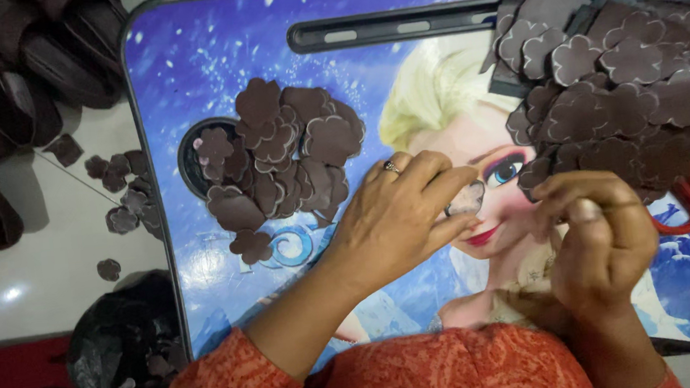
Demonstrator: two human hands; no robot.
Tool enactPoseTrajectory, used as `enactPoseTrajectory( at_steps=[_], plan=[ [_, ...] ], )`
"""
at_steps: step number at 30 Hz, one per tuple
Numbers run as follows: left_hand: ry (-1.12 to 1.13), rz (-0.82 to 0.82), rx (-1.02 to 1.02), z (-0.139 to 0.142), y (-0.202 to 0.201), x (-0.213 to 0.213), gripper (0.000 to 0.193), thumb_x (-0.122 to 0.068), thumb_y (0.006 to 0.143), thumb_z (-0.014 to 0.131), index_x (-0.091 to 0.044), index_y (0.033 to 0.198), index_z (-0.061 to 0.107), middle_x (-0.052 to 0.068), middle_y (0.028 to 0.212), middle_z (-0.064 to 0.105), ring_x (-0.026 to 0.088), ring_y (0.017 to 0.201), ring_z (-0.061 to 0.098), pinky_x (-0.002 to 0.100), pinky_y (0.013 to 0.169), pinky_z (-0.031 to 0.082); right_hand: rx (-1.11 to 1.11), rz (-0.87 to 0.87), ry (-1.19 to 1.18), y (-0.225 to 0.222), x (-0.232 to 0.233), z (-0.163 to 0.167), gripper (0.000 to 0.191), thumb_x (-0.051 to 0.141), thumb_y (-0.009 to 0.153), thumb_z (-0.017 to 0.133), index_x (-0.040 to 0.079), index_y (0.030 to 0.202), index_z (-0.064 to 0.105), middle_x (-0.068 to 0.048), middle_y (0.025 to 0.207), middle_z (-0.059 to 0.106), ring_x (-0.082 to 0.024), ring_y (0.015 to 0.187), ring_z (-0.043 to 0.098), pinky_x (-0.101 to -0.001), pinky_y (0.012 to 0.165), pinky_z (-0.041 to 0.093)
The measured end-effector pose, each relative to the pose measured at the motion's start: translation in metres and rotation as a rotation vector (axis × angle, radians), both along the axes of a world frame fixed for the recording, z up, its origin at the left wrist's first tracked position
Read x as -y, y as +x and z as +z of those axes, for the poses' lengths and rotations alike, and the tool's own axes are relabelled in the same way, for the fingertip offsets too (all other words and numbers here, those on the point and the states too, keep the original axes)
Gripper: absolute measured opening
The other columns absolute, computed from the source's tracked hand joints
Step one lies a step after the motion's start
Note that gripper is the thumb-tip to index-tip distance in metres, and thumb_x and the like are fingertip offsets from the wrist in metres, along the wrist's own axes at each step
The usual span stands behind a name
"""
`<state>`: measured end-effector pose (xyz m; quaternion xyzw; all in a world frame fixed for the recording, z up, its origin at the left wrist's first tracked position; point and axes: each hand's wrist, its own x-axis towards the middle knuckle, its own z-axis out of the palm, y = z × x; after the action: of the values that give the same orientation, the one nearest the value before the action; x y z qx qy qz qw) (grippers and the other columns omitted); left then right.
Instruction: The person stacks brown flower-shaped fabric cutouts on a work board and uses a thin stick to press and shape the centers, forming layered flower appliqués one at a time. Finished flowers are set aside while new cutout pieces are picked from piles on the board.
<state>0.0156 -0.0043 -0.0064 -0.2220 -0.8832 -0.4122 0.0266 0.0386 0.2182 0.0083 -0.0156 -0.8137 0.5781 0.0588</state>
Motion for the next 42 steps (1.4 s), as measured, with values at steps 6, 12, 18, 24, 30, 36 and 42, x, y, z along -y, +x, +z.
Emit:
enactPoseTrajectory(
  at_steps=[6, 12, 18, 24, 30, 36, 42],
  plan=[
    [0.132, 0.066, 0.084, -0.009, 0.001, 0.0, 0.023, -0.026, 0.098, 0.07, -0.016, 0.118, 0.065, 0.002, 0.109, 0.07, 0.028, 0.098, 0.068, 0.041, 0.089, 0.052, -0.109, 0.153, 0.474, -0.005, 0.006, 0.006, 0.024, -0.011, 0.097, 0.051, 0.0, 0.111, 0.068, -0.012, 0.096, 0.066, -0.019, 0.08, 0.063, -0.0272, 0.073, 0.05],
    [0.537, 0.209, 0.305, -0.017, -0.002, -0.001, 0.019, -0.021, 0.105, 0.066, -0.01, 0.12, 0.063, 0.004, 0.099, 0.075, 0.018, 0.09, 0.076, 0.032, 0.077, 0.06, -0.166, 0.213, 0.641, -0.011, 0.02, 0.007, 0.026, 0.005, 0.091, 0.074, 0.006, 0.117, 0.07, -0.014, 0.112, 0.068, -0.025, 0.088, 0.069, -0.0342, 0.078, 0.055],
    [0.626, 0.314, 0.345, -0.012, 0.0, -0.001, 0.021, -0.014, 0.103, 0.067, -0.008, 0.122, 0.064, 0.004, 0.1, 0.076, 0.008, 0.08, 0.073, 0.025, 0.066, 0.058, -0.239, 0.246, 0.765, -0.013, 0.039, 0.007, 0.045, 0.02, 0.082, 0.085, 0.008, 0.123, 0.071, -0.013, 0.112, 0.066, -0.028, 0.087, 0.071, -0.0375, 0.07, 0.056],
    [0.566, 0.251, 0.247, -0.01, -0.003, 0.002, 0.023, -0.012, 0.104, 0.065, -0.008, 0.127, 0.067, 0.008, 0.111, 0.074, 0.01, 0.085, 0.072, 0.026, 0.071, 0.059, -0.159, 0.262, 0.603, -0.014, 0.037, 0.001, 0.036, 0.016, 0.083, 0.083, 0.007, 0.113, 0.067, -0.012, 0.104, 0.068, -0.028, 0.083, 0.07, -0.0369, 0.067, 0.055],
    [0.491, 0.21, 0.23, -0.008, -0.004, 0.0, 0.019, -0.01, 0.1, 0.069, -0.01, 0.119, 0.067, 0.005, 0.102, 0.076, 0.015, 0.087, 0.076, 0.028, 0.074, 0.06, -0.016, 0.163, 0.45, -0.008, 0.013, 0.01, 0.02, 0.002, 0.09, 0.075, 0.003, 0.109, 0.069, -0.01, 0.099, 0.073, -0.017, 0.077, 0.069, -0.0289, 0.064, 0.054],
    [0.368, 0.059, 0.003, -0.006, -0.004, 0.001, 0.019, -0.007, 0.095, 0.073, -0.009, 0.114, 0.071, 0.007, 0.108, 0.074, 0.023, 0.099, 0.074, 0.034, 0.087, 0.059, -0.046, -0.16, 0.644, -0.011, -0.027, 0.047, 0.018, 0.001, 0.102, 0.077, 0.0, 0.119, 0.073, -0.011, 0.098, 0.071, -0.013, 0.075, 0.062, -0.026, 0.067, 0.048],
    [0.333, -0.086, -0.017, -0.008, -0.003, 0.003, 0.021, -0.011, 0.093, 0.073, -0.01, 0.114, 0.072, 0.005, 0.109, 0.074, 0.023, 0.099, 0.074, 0.035, 0.085, 0.059, -0.049, 0.104, 0.535, -0.011, -0.006, 0.041, 0.025, 0.003, 0.084, 0.078, 0.001, 0.108, 0.071, -0.012, 0.104, 0.072, -0.019, 0.08, 0.067, -0.0279, 0.069, 0.052]
  ],
)
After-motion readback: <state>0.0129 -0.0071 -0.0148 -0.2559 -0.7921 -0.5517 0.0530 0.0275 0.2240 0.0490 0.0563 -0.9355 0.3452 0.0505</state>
